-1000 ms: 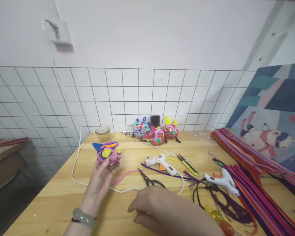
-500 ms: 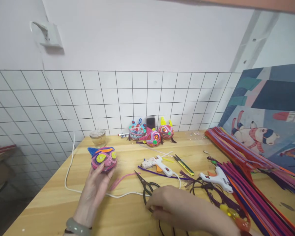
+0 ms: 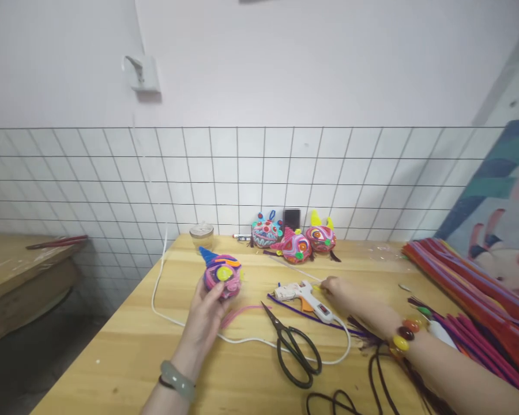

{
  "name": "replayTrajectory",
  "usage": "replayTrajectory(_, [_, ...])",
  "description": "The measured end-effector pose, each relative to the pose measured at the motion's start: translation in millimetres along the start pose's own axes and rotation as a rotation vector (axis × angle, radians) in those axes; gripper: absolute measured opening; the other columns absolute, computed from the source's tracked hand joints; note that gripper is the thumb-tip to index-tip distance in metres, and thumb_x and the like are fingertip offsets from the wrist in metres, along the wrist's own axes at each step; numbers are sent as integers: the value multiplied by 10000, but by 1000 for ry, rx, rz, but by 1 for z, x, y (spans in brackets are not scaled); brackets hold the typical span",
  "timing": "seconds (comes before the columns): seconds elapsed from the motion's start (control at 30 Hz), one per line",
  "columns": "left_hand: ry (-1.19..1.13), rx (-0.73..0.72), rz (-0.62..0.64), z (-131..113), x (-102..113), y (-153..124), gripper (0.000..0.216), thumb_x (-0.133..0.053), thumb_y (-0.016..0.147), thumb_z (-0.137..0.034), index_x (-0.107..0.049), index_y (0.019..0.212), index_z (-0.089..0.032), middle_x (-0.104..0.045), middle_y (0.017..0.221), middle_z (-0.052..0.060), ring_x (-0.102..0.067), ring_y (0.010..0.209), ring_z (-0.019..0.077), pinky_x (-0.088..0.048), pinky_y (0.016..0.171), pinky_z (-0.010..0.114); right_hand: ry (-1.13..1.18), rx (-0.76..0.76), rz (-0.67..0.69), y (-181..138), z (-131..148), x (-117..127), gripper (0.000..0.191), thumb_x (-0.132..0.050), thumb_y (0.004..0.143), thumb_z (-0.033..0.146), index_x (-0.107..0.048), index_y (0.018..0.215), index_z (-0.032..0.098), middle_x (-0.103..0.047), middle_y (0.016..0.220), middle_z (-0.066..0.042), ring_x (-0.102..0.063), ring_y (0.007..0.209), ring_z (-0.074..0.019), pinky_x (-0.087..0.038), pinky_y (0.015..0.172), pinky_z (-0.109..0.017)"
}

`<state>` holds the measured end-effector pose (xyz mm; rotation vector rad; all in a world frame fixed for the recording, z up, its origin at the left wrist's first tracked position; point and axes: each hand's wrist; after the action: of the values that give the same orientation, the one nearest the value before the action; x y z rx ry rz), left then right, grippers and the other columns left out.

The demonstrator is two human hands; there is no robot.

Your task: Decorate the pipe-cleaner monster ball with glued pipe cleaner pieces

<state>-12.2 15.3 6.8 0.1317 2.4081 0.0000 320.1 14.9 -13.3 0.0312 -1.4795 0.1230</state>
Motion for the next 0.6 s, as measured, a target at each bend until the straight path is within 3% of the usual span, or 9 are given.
replayTrajectory(0.13, [13,-44,24,3,-3,-4,457,-716,699,-224,-547,1123,-207,-653,1147,112,-600,1085,265,-446,957,426,-44,48,12,3,-7,-10,221,-465,786,4,-657,754,107,-679,835,-145,-630,758,-206,-437,703,-309])
replayTrajectory(0.4, [61,-4,48,2,-4,-10,524,-734,677,-278,-535,1159,-225,-613,1210,131,-594,1088,287,-478,904,436,1,99,16,-26,-20,14,287,-401,796,102,-673,748,180,-692,839,-114,-646,778,-229,-442,701,-304])
replayTrajectory(0.6, [109,29,60,9,-3,-11,641,-737,679,-276,-427,1239,-246,-572,1244,137,-588,1088,298,-500,859,437,105,105,-16,-40,-22,44,280,-411,859,222,-682,793,194,-695,876,-114,-642,807,-239,-467,744,-332])
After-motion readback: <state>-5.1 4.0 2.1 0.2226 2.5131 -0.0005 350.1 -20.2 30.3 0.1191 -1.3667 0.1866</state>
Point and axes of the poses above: each hand's wrist, its own y-axis towards the middle knuckle, its own x-axis out of the back of the hand, z = x × y
